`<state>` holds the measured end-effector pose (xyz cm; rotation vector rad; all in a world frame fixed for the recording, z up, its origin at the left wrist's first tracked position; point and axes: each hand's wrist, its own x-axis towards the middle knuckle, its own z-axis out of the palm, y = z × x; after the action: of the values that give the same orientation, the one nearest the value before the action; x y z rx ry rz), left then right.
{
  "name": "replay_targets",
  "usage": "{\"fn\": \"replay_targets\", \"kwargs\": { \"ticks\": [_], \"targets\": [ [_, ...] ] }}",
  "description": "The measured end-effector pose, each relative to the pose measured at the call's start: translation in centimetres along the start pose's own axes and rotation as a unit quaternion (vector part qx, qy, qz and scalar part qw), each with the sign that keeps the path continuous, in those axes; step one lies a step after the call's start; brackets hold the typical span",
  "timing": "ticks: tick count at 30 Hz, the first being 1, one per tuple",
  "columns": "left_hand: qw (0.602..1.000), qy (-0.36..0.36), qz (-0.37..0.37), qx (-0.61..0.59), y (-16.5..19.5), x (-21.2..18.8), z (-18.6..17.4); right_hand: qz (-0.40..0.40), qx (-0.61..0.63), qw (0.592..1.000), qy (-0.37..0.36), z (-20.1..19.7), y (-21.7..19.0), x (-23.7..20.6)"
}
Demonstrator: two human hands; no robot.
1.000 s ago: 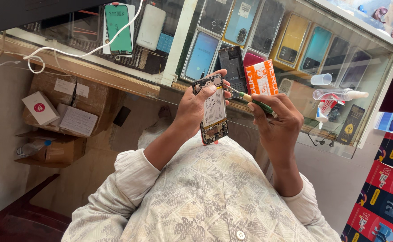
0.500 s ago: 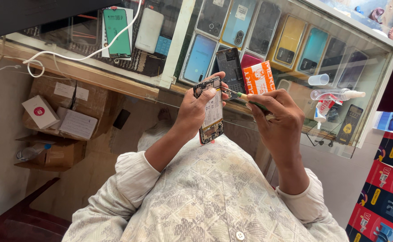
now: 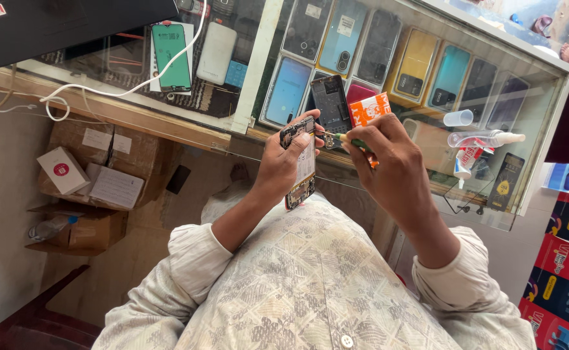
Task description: The person disassembles a smartphone by removing screws and internal components. They use a screwdriver to loosen screws, detach a metal bracket, and remove a small black component from the phone's interior.
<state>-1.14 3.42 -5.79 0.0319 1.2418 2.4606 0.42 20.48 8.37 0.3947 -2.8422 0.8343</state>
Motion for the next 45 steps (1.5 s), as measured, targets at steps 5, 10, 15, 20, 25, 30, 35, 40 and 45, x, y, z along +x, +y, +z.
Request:
{"fn": "replay_targets", "kwargs": {
  "ticks": [5, 10, 15, 20, 25, 30, 35, 40, 45],
  "targets": [
    [1.0, 0.005, -0.003, -0.01, -0.3, 0.1, -0.2, 0.01, -0.057, 0.998, 0.006, 0.7, 1.0, 0.2],
    [1.0, 0.01, -0.008, -0.019, -0.6, 0.1, -0.3, 0.038, -0.076, 0.996, 0.011, 1.0, 0.9, -0.1],
    [1.0, 0.026, -0.009, 0.005, -0.7, -0.2, -0.3, 0.045, 0.019, 0.999, 0.004, 1.3, 0.9, -0.3],
    [0.999, 0.032, -0.007, -0.004, -0.8, 0.0, -0.2, 0.025, -0.025, 0.999, 0.018, 1.9, 1.4, -0.6],
    [0.999, 0.04, -0.024, -0.005, -1.0, -0.1, -0.2, 0.041, -0.038, 0.998, 0.035, 2.0, 1.5, -0.8],
    [0.999, 0.04, -0.015, -0.005, -0.8, -0.3, -0.3, 0.063, 0.03, 0.998, 0.0, 2.0, 1.6, -0.8],
    [0.999, 0.038, 0.002, 0.012, -0.2, -0.3, -0.5, 0.071, -0.015, 0.997, -0.012, 2.4, 2.1, -0.9],
    [0.999, 0.034, -0.005, 0.037, -0.3, -0.6, -0.2, 0.022, 0.079, 0.996, 0.042, 2.4, 2.3, -1.2],
    [1.0, 0.022, -0.01, 0.004, -0.5, -0.5, -0.3, 0.034, 0.006, 0.999, 0.017, 1.9, 1.8, -1.2]
  ]
}}
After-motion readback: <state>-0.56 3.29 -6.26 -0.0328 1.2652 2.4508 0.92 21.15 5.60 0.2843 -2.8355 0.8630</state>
